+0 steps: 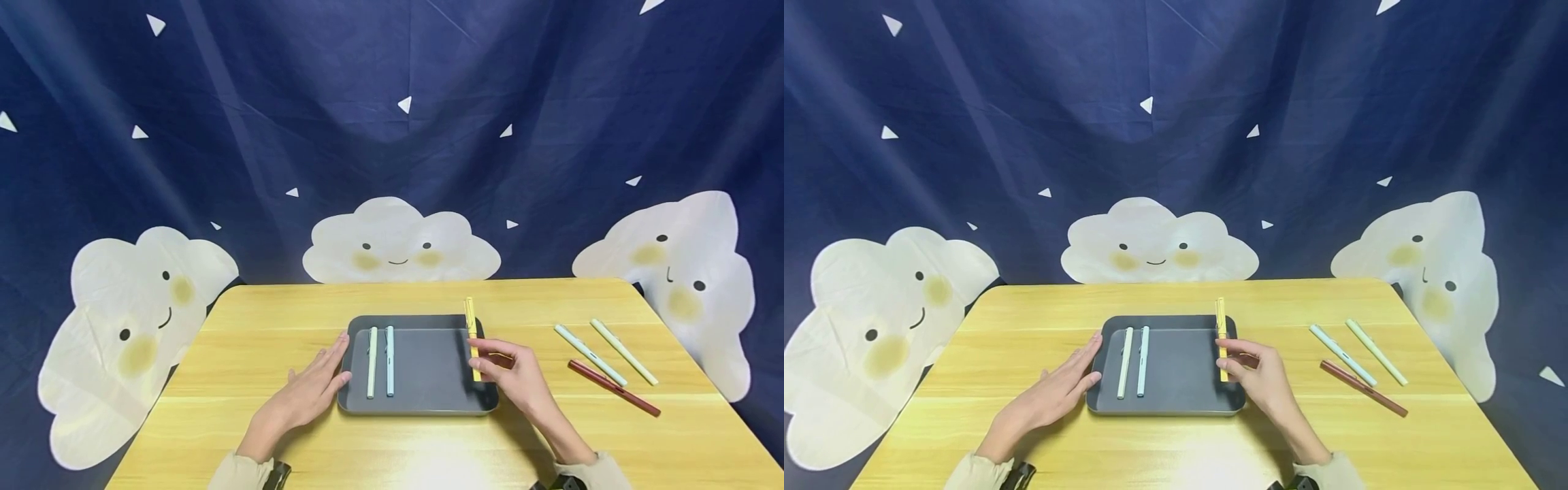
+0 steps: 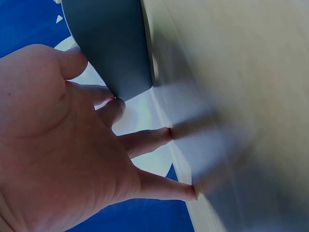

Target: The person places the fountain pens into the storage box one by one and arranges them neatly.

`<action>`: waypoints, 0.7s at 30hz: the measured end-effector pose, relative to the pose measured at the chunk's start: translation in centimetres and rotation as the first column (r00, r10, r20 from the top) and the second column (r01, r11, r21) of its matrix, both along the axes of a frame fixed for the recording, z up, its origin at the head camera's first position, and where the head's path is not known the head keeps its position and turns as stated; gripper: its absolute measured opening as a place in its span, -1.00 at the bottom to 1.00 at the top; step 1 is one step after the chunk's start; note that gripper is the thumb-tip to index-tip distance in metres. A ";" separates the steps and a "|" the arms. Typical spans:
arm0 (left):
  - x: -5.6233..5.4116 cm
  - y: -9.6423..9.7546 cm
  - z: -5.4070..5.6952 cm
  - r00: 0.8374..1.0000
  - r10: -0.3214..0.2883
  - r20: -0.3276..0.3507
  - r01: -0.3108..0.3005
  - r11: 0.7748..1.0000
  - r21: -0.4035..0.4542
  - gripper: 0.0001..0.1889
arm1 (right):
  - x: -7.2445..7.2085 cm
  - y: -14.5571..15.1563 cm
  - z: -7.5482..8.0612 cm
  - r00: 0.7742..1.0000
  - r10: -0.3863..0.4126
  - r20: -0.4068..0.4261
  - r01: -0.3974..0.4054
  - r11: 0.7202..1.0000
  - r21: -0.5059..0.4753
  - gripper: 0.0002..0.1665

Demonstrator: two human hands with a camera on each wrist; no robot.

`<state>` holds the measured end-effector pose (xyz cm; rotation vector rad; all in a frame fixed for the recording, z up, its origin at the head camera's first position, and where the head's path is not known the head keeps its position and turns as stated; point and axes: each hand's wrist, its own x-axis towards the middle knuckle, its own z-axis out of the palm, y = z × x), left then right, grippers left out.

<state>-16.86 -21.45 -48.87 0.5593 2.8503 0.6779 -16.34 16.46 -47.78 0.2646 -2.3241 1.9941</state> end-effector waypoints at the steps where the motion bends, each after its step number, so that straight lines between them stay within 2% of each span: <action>1: 0.0 0.0 0.0 1.000 0.000 0.000 0.000 1.000 0.000 -0.30 | 0.0 -0.1 0.0 1.000 -0.006 -0.004 0.006 1.000 -0.004 -0.57; 8: 0.0 0.0 0.1 1.000 0.004 0.002 -0.004 1.000 -0.003 -0.30 | -0.2 -0.4 -0.3 0.999 -0.025 -0.037 0.025 1.000 -0.013 -0.60; 16: 0.1 0.0 0.2 1.000 0.008 0.003 -0.008 1.000 -0.007 -0.30 | -0.2 -0.7 -0.6 0.997 0.000 -0.081 0.000 1.000 -0.006 -0.59; 21: 0.1 0.0 0.1 1.000 0.006 -0.003 -0.006 1.000 -0.007 -0.31 | -0.1 -0.8 -0.5 0.997 0.024 -0.076 -0.023 1.000 0.011 -0.59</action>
